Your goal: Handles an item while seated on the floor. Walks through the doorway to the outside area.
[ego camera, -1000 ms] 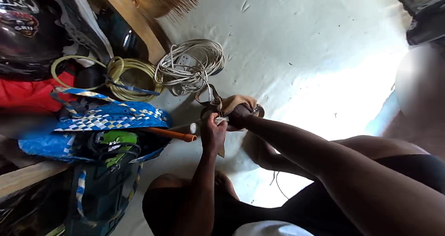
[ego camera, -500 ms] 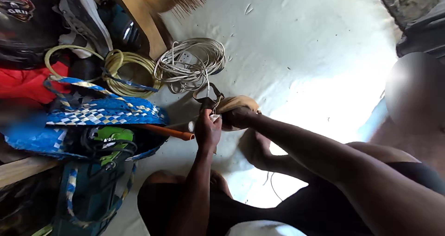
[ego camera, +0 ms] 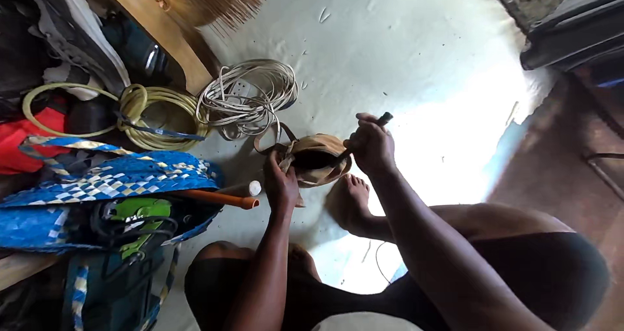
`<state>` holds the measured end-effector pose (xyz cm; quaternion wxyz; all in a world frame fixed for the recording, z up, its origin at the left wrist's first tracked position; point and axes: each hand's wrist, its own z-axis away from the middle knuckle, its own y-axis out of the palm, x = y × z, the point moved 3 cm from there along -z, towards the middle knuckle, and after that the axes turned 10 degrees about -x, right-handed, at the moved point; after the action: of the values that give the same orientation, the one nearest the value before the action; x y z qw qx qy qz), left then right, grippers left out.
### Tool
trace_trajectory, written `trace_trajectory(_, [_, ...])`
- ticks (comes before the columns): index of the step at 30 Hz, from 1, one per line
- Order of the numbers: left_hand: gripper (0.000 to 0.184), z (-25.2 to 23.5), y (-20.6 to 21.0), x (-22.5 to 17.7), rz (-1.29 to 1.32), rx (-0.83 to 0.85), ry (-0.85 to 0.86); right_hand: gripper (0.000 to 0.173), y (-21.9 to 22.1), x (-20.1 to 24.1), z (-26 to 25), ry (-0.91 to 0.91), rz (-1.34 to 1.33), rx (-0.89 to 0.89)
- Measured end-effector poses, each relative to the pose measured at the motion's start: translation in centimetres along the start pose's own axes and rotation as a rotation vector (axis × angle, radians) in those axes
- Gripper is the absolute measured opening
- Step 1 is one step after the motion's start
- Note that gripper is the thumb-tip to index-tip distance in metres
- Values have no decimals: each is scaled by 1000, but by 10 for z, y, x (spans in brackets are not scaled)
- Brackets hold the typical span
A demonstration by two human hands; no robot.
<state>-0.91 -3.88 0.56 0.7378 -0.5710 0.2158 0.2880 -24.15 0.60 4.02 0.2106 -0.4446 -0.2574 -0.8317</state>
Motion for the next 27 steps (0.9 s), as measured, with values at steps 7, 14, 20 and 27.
trace_trajectory(7, [34,43,-26,-36,224,-25,140,42,-46,-42,-8,166,1063,27])
trace_trajectory(14, [39,31,-7,-71,570,-230,96,33,-42,-67,-7,-37,1505,38])
trace_trajectory(20, [41,20,48,-52,527,-192,-84,32,-44,-63,-17,13,1190,-89])
trace_trajectory(27, [43,18,44,-46,405,-182,-112,40,-41,-64,-28,89,1057,17])
